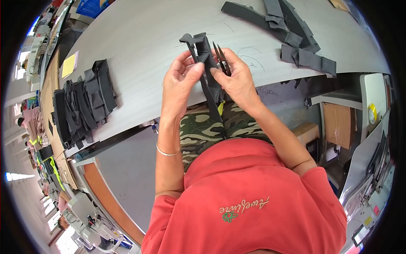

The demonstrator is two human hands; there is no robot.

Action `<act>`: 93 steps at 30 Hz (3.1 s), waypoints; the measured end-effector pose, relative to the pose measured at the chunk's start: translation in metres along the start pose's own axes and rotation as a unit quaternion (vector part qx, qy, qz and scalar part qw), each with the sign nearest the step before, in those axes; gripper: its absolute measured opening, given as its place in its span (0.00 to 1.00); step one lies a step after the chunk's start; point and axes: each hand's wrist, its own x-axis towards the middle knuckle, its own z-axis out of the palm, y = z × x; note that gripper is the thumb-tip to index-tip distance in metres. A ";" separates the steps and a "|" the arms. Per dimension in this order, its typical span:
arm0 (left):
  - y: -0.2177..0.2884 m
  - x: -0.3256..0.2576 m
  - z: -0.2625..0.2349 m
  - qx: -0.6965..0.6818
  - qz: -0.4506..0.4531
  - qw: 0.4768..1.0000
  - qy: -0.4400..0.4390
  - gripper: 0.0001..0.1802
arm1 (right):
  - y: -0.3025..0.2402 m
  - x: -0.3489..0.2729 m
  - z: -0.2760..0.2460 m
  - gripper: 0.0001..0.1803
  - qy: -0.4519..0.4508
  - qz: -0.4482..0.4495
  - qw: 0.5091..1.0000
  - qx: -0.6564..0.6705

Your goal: Trimming excess threads and inspecting fabric straps at a workbench.

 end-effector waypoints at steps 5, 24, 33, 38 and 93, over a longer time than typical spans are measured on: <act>-0.004 0.004 0.003 0.098 0.021 0.995 0.021 0.30 | -0.010 -0.002 0.000 0.15 0.008 0.043 0.999 0.008; -0.029 0.001 0.025 -0.090 -0.012 0.996 -0.016 0.20 | -0.016 0.005 -0.061 0.21 0.006 -0.058 0.957 -0.285; -0.028 0.009 0.037 -0.006 0.026 0.999 -0.037 0.21 | -0.018 -0.010 -0.070 0.14 -0.163 -0.003 0.932 -0.323; -0.033 0.011 0.036 -0.016 0.025 0.998 -0.061 0.21 | 0.004 -0.010 -0.078 0.12 -0.078 -0.025 0.939 -0.335; -0.024 0.008 0.035 0.075 -0.016 0.996 -0.054 0.21 | 0.000 -0.004 -0.091 0.10 -0.164 -0.283 0.793 -0.514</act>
